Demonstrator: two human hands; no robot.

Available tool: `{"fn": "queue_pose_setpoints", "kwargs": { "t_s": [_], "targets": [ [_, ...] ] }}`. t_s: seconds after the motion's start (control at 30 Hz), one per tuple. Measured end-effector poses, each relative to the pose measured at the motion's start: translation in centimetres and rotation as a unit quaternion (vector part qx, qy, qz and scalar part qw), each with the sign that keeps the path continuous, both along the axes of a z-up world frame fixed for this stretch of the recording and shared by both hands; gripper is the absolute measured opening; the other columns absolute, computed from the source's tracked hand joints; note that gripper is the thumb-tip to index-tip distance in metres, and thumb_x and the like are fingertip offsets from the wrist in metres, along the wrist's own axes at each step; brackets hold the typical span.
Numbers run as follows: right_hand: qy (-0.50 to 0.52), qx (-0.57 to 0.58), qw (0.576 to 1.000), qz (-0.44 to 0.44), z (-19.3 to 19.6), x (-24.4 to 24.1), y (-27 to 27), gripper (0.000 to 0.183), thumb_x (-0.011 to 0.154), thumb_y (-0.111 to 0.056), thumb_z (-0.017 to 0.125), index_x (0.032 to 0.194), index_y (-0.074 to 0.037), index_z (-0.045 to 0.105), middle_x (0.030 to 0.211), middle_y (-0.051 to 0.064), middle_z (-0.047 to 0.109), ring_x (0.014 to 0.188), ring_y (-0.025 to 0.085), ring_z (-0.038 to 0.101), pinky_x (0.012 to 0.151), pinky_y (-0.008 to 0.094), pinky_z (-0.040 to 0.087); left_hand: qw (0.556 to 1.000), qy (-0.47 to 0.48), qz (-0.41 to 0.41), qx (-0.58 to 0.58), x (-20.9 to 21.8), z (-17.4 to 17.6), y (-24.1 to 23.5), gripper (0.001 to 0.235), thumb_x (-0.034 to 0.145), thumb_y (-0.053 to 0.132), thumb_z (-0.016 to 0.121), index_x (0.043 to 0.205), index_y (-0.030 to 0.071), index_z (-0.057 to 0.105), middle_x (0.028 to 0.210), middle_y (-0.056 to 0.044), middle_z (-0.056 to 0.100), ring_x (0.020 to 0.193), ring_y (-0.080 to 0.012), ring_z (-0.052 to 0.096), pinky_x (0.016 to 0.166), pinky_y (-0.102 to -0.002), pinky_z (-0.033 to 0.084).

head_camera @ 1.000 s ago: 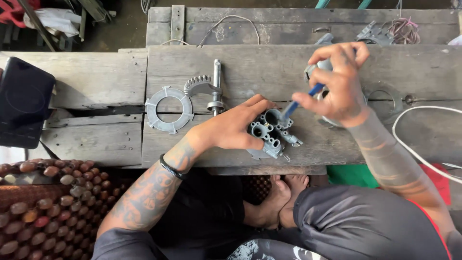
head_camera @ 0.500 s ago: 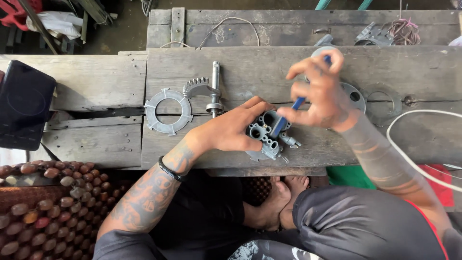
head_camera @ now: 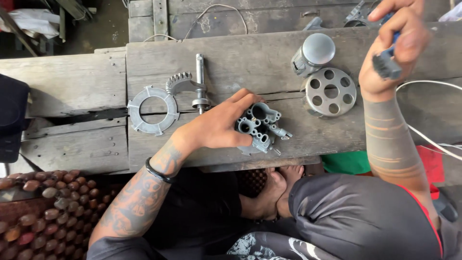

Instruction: Cleaning and inspecting motorcycle carburetor components using a screwdriver and a brush.

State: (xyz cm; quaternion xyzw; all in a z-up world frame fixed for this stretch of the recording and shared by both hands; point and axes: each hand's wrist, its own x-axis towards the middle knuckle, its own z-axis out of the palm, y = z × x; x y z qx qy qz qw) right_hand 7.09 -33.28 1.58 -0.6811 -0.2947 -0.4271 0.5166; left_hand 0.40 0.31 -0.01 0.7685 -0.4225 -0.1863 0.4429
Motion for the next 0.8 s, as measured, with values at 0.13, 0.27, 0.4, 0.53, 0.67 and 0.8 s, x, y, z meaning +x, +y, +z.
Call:
{"fn": "queue_pose_setpoints", "kwargs": {
  "t_s": [0.13, 0.27, 0.4, 0.53, 0.67, 0.8],
  "targets": [
    [0.046, 0.028, 0.999, -0.009, 0.3, -0.4, 0.0, 0.079, 0.103, -0.077, 0.019, 0.074, -0.005, 0.035, 0.085, 0.022, 0.049, 0.098, 0.036, 0.055, 0.102, 0.046, 0.039, 1.0, -0.001, 0.003, 0.003, -0.1, 0.3, -0.1, 0.077, 0.068, 0.03, 0.063, 0.137, 0.002, 0.045, 0.123, -0.012, 0.048, 0.113, -0.0275, 0.056, 0.098, -0.038, 0.043],
    [0.117, -0.201, 0.972, -0.019, 0.9, 0.0, -1.2, 0.062, 0.096, -0.055, 0.068, 0.102, -0.001, 0.038, 0.117, 0.024, 0.056, 0.108, 0.034, 0.052, 0.099, 0.046, 0.038, 1.0, 0.012, 0.008, 0.016, -0.2, 0.5, -0.1, 0.076, 0.069, 0.029, 0.063, 0.138, 0.003, 0.045, 0.123, -0.011, 0.048, 0.114, -0.0275, 0.055, 0.098, -0.038, 0.043],
    [0.148, -0.431, 0.886, -0.09, 1.5, -0.1, -0.3, 0.077, 0.079, -0.05, 0.095, 0.113, 0.0, 0.048, 0.127, 0.01, 0.061, 0.101, 0.026, 0.057, 0.101, 0.044, 0.028, 1.0, 0.001, 0.01, 0.017, -0.2, 0.4, -0.1, 0.076, 0.07, 0.028, 0.064, 0.139, 0.003, 0.044, 0.126, -0.012, 0.047, 0.114, -0.0291, 0.055, 0.098, -0.039, 0.043],
    [0.198, -0.462, 0.861, -0.075, 0.8, -0.3, 0.7, 0.072, 0.077, -0.042, 0.093, 0.119, -0.002, 0.05, 0.122, 0.009, 0.058, 0.109, 0.028, 0.057, 0.101, 0.046, 0.03, 1.0, -0.011, 0.007, 0.012, -0.3, 0.2, -0.1, 0.074, 0.071, 0.027, 0.064, 0.138, 0.002, 0.044, 0.124, -0.013, 0.048, 0.114, -0.0295, 0.056, 0.098, -0.039, 0.043],
    [0.15, -0.462, 0.866, -0.116, -0.1, 0.3, 0.1, 0.065, 0.08, -0.032, 0.098, 0.114, -0.002, 0.051, 0.117, 0.006, 0.063, 0.106, 0.028, 0.061, 0.104, 0.045, 0.035, 1.0, 0.008, 0.018, 0.02, -0.4, 0.2, -0.2, 0.076, 0.07, 0.025, 0.065, 0.14, 0.004, 0.044, 0.125, -0.011, 0.048, 0.114, -0.0286, 0.056, 0.097, -0.038, 0.044],
    [0.116, -0.47, 0.853, -0.195, -1.5, 1.8, -2.2, 0.072, 0.08, -0.043, 0.104, 0.115, -0.001, 0.057, 0.107, 0.008, 0.062, 0.096, 0.032, 0.063, 0.092, 0.046, 0.042, 1.0, 0.006, 0.017, 0.014, -0.3, 0.3, -0.2, 0.075, 0.068, 0.026, 0.065, 0.138, 0.005, 0.045, 0.123, -0.011, 0.048, 0.112, -0.0278, 0.057, 0.097, -0.038, 0.044]
  ]
}}
